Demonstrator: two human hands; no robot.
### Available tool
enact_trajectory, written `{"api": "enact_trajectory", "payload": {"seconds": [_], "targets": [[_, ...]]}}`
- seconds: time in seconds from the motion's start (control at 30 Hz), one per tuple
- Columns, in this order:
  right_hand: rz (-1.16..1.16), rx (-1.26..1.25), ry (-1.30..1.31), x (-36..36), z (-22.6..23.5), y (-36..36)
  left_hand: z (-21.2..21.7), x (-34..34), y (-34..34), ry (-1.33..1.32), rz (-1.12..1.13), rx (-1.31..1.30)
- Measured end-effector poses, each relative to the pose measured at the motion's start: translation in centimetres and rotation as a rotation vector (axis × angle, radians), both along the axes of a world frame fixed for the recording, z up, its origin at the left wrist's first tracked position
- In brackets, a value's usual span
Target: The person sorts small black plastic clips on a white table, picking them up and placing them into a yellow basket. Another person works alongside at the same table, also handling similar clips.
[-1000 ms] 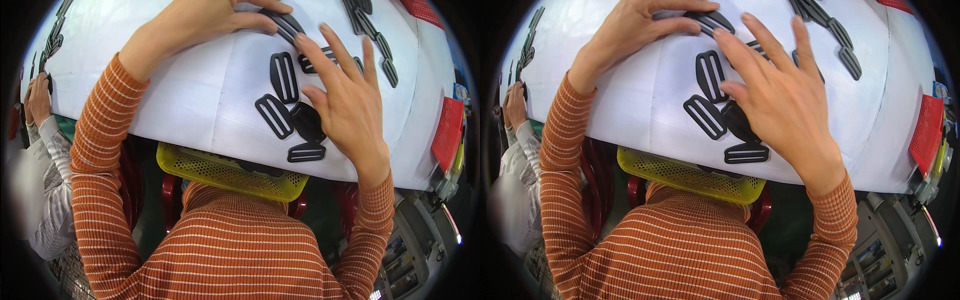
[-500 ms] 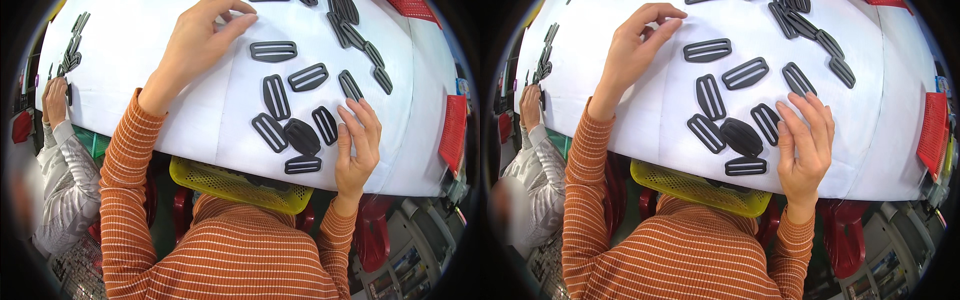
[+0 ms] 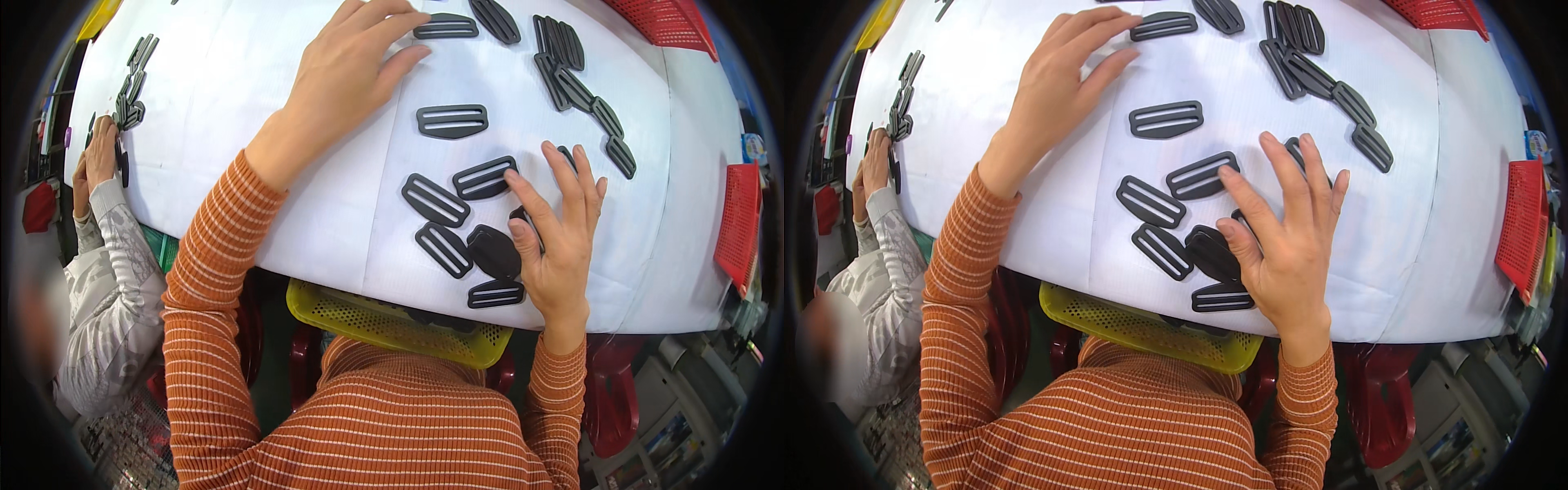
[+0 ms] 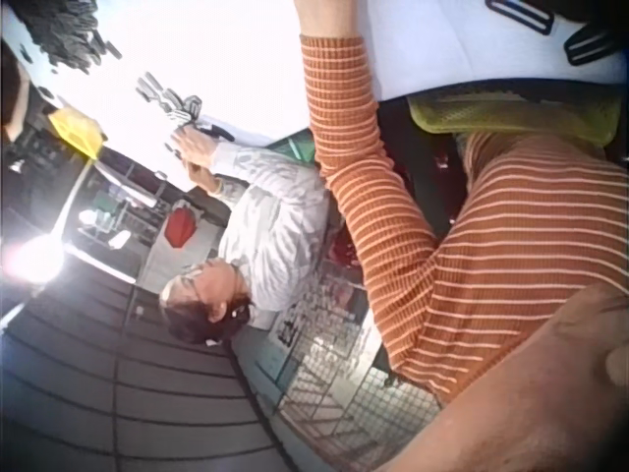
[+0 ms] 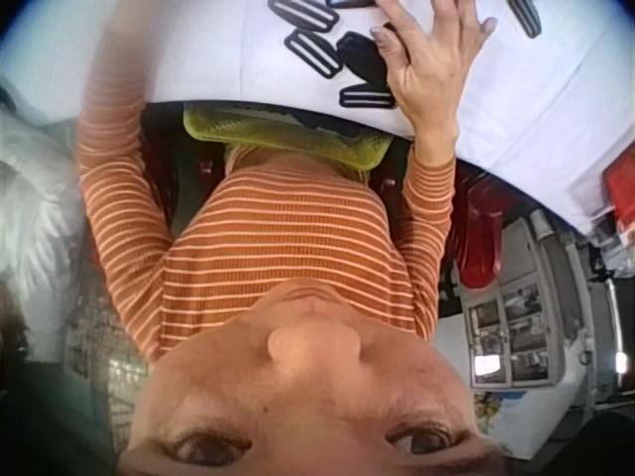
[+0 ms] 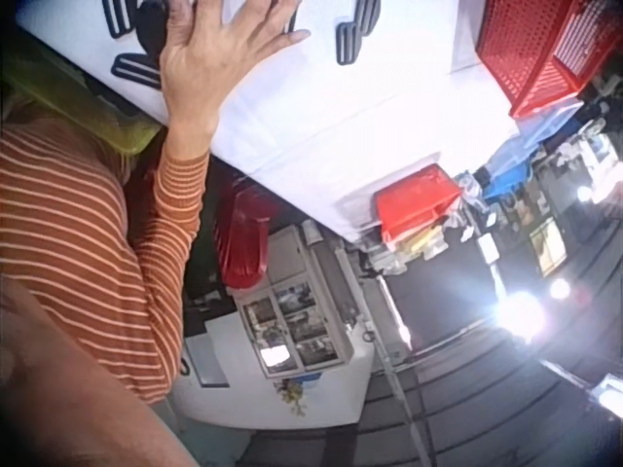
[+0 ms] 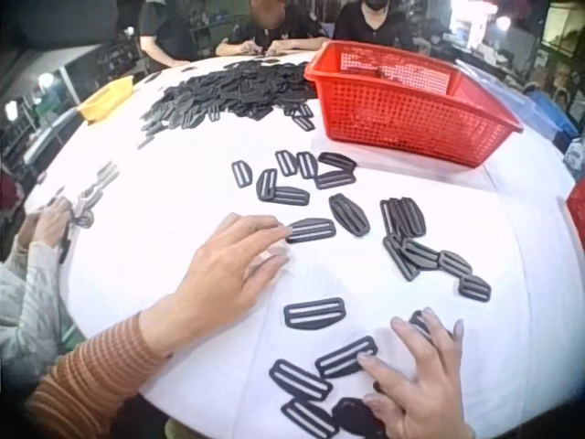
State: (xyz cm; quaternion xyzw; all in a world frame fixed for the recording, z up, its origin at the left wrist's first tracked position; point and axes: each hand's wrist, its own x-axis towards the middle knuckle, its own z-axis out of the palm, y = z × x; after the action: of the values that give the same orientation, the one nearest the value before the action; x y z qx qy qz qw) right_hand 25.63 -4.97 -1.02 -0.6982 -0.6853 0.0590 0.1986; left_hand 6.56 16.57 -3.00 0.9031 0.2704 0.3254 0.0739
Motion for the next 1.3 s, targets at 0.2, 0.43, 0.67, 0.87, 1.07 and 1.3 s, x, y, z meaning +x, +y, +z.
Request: {"api": "enact_trajectory", "payload": {"seconds": [0.2, 0.43, 0.67, 0.87, 1.07, 1.3], "targets": [[-0.065, 0.077, 0.018, 1.4, 0.9, 0.2, 0.0, 1.8, 1.6, 0.096, 0.004, -0.084], [-0.155, 0.019, -0.068, 3.0, 0.3, -1.6, 1.3, 0.2, -2.0, -0.014, 0.034, -0.254], [-0.135, 0.016, 0.053, 2.9, 0.7, -5.0, 2.1, -1.9, -6.6, 0.131, -0.230, -0.180], [-0.078, -0.069, 0.039, 1.5, 0.6, -7.2, 1.7, -1.6, -9.8, 0.375, -0.301, -0.209], [0.089, -0.044, 0.006, 0.3, 0.9, -8.3, 1.8, -1.6, -10.1, 0.331, -0.299, -0.231], [-0.104, -0.010, 0.124, 2.3, 0.3, -7.4, 1.4, -1.5, -7.5, 0.117, -0.222, -0.270]]}}
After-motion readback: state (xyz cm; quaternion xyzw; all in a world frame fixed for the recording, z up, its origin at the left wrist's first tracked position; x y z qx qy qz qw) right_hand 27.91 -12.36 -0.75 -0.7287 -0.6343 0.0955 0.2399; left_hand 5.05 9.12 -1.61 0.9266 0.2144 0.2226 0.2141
